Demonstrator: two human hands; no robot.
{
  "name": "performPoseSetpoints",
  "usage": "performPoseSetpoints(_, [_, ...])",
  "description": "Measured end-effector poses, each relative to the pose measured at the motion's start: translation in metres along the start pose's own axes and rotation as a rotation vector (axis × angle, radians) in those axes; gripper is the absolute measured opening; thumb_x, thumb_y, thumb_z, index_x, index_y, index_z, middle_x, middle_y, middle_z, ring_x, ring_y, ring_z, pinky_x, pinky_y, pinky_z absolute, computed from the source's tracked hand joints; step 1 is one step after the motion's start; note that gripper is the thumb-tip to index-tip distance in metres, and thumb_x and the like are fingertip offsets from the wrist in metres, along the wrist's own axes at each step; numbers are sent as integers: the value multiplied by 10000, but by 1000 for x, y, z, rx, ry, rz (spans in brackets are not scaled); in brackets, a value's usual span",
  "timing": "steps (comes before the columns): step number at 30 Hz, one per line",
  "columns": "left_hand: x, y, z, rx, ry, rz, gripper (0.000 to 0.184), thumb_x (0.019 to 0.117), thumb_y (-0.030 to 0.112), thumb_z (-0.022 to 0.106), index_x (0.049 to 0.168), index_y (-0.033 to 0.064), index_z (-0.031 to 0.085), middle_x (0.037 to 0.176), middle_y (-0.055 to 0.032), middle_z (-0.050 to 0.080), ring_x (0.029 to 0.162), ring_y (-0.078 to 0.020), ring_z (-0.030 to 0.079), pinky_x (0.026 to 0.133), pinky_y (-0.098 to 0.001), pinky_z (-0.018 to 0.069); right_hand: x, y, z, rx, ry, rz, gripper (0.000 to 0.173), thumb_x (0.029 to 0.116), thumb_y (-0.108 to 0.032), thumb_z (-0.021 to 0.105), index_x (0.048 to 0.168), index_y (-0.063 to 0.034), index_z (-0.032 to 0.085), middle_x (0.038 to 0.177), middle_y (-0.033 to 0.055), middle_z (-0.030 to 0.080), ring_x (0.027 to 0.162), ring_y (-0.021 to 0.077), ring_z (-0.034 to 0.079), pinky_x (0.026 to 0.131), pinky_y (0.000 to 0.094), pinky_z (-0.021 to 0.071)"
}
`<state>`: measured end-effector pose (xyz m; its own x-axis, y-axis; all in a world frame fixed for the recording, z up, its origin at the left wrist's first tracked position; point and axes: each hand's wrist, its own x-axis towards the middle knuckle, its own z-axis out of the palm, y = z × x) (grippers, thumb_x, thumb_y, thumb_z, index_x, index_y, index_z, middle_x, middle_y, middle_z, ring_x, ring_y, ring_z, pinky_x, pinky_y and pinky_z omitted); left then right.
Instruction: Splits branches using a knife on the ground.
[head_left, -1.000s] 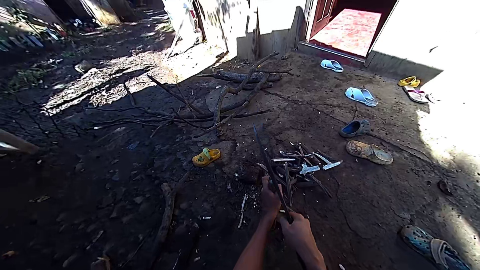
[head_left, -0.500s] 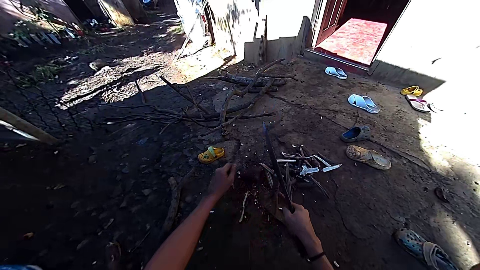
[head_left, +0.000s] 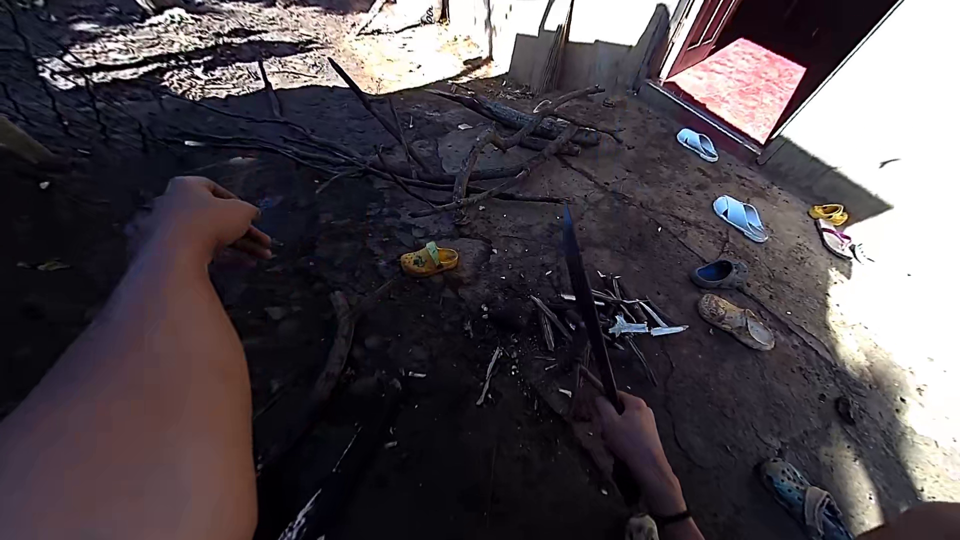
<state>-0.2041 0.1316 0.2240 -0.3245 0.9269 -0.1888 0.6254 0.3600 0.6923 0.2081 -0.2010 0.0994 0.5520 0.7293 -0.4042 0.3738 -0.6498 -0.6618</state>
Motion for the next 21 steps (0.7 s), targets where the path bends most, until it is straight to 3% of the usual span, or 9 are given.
performPoseSetpoints(3, [5,-33,5,24,-179,-177,415,1100,293,466,1442,60,439,1173,-256,635,889,-302,687,782,-476,568,-29,-17,-19,312,176,-268,216,1015,-133,485,847,-72,606,551,-35,561,431,80,554,444,269,522])
performPoseSetpoints(5, [-6,-48,10,108,-274,-261,417,1109,287,439,1442,36,450,1202,-288,618,950,-356,662,826,-520,534,-31,-24,-13,479,238,-426,198,981,-78,423,838,-111,555,536,-91,556,419,36,548,433,234,532])
performPoseSetpoints(6, [-11,-52,12,151,-311,-306,424,1110,289,444,1444,30,465,1212,-298,621,972,-378,656,848,-543,522,-25,-18,-3,446,251,-400,188,975,-79,433,835,-103,557,535,-85,546,421,42,546,439,243,533])
performPoseSetpoints(8, [-14,-56,16,188,-353,-368,428,1100,306,462,1447,56,494,1204,-285,640,966,-373,658,851,-535,520,-6,3,20,188,137,-104,243,1036,-172,521,881,-23,634,598,27,561,485,135,571,515,338,532])
performPoseSetpoints(10, [-15,-54,20,156,-393,-365,440,1107,316,435,1462,60,474,1238,-274,631,1015,-368,649,881,-535,505,11,20,29,6,-4,109,298,1057,-280,529,906,-52,646,640,51,584,514,157,589,531,360,526])
performPoseSetpoints(13, [2,-50,15,103,-417,-298,449,1120,332,392,1481,67,433,1294,-276,599,1080,-383,630,908,-561,487,0,17,20,71,8,90,273,1059,-234,536,892,-43,637,593,40,595,460,137,593,472,319,535])
performPoseSetpoints(18, [50,-88,19,99,-306,-304,433,1080,374,475,1418,104,471,1162,-226,660,895,-288,689,772,-458,553,-19,6,14,373,248,-415,170,956,-99,471,825,-100,580,544,-79,557,431,41,550,442,241,524])
performPoseSetpoints(19, [45,-89,22,111,-312,-328,432,1084,376,470,1412,95,470,1167,-231,652,905,-295,681,781,-464,545,-13,12,23,331,270,-383,178,954,-110,482,808,-100,584,543,-76,544,434,46,546,446,253,522])
performPoseSetpoints(21, [24,-81,25,139,-381,-372,439,1097,346,444,1426,56,468,1229,-258,627,1004,-345,660,853,-522,520,1,29,39,144,133,-60,263,1032,-190,526,851,-34,636,593,25,556,488,137,569,521,348,529])
